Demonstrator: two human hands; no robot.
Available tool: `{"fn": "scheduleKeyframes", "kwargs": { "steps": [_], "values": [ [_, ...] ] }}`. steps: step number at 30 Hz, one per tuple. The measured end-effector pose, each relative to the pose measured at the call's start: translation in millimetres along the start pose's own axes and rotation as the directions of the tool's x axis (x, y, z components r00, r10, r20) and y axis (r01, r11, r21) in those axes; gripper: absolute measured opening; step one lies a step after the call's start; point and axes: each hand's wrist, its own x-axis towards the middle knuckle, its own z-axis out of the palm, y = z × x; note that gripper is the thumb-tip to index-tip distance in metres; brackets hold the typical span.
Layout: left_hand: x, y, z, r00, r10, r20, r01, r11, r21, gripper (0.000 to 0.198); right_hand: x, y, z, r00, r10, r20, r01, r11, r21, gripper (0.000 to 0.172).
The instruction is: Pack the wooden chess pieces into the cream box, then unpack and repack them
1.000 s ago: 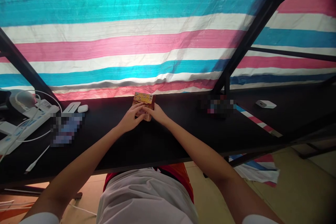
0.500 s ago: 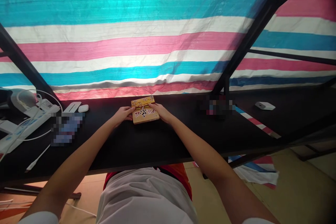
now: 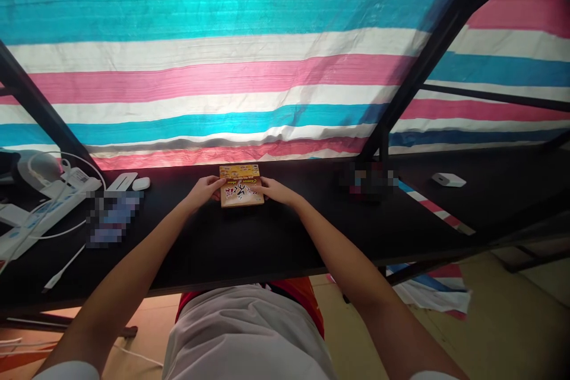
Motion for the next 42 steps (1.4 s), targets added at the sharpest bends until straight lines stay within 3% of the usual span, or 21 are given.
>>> {"fn": "scheduleKeyframes", "kwargs": {
  "steps": [3, 5, 7, 9, 13, 17, 19, 22, 25, 27, 34, 38, 42],
  "values": [
    [-6, 6, -5.4, 0.989, -0.060, 0.137, 0.067, 0.996, -0.052, 0.050, -2, 0, -8, 0.995, -0.023, 0.093, -0.003, 0.962, 0.272, 0.052],
    [-10, 12, -9.7, 0.948, -0.096, 0.303, 0.126, 0.989, -0.079, 0.050, -2, -2, -13, 0.999, -0.042, 0.016, 0.033, 0.937, 0.347, 0.054],
    [-15, 17, -11.5, 0.928, -0.064, 0.367, 0.119, 0.984, -0.130, 0.049, -2, -5, -13, 0.996, -0.054, -0.077, 0.078, 0.932, 0.353, 0.056],
    [-17, 19, -9.1, 0.942, -0.023, 0.335, 0.084, 0.982, -0.167, 0.048, -2, -9, -9, 0.993, -0.067, -0.095, 0.094, 0.942, 0.322, 0.058],
    [-16, 15, 5.2, 0.950, -0.072, 0.304, 0.113, 0.987, -0.118, 0.048, -1, -13, 8, 0.995, -0.083, -0.057, 0.094, 0.963, 0.251, 0.051],
    [-10, 7, 19.0, 0.999, -0.026, 0.043, 0.037, 0.959, -0.281, 0.049, 1, -12, 15, 0.975, -0.027, -0.218, 0.104, 0.932, 0.346, 0.044],
    [-8, 5, 22.8, 0.998, -0.016, -0.060, -0.008, 0.921, -0.390, 0.049, 1, -11, 11, 0.988, 0.033, -0.153, 0.037, 0.900, 0.434, 0.043],
    [-8, 5, 23.3, 0.999, -0.050, -0.010, 0.041, 0.894, -0.446, 0.045, 1, -11, 6, 0.995, 0.048, -0.091, -0.001, 0.885, 0.465, 0.040],
    [-11, 8, 18.3, 0.974, -0.171, 0.152, 0.206, 0.942, -0.264, 0.045, 1, -12, 3, 0.983, 0.033, -0.179, 0.049, 0.899, 0.435, 0.030],
    [-13, 9, 13.5, 0.950, -0.236, 0.206, 0.259, 0.962, -0.089, 0.051, 1, -11, 3, 0.985, 0.037, -0.170, 0.035, 0.916, 0.399, 0.024],
    [-10, 4, 2.7, 0.925, -0.324, 0.198, 0.269, 0.927, 0.261, 0.060, 2, -3, 0, 0.994, 0.080, -0.072, -0.073, 0.993, 0.091, 0.014],
    [-7, 0, 0.6, 0.923, -0.342, 0.175, 0.235, 0.864, 0.446, 0.061, -1, -5, 1, 0.996, 0.076, -0.040, -0.081, 0.985, -0.154, 0.022],
    [-7, -4, 1.9, 0.943, -0.304, 0.136, 0.197, 0.839, 0.507, 0.062, -3, -7, 3, 0.995, 0.095, -0.038, -0.102, 0.964, -0.246, 0.030]
  ]
}}
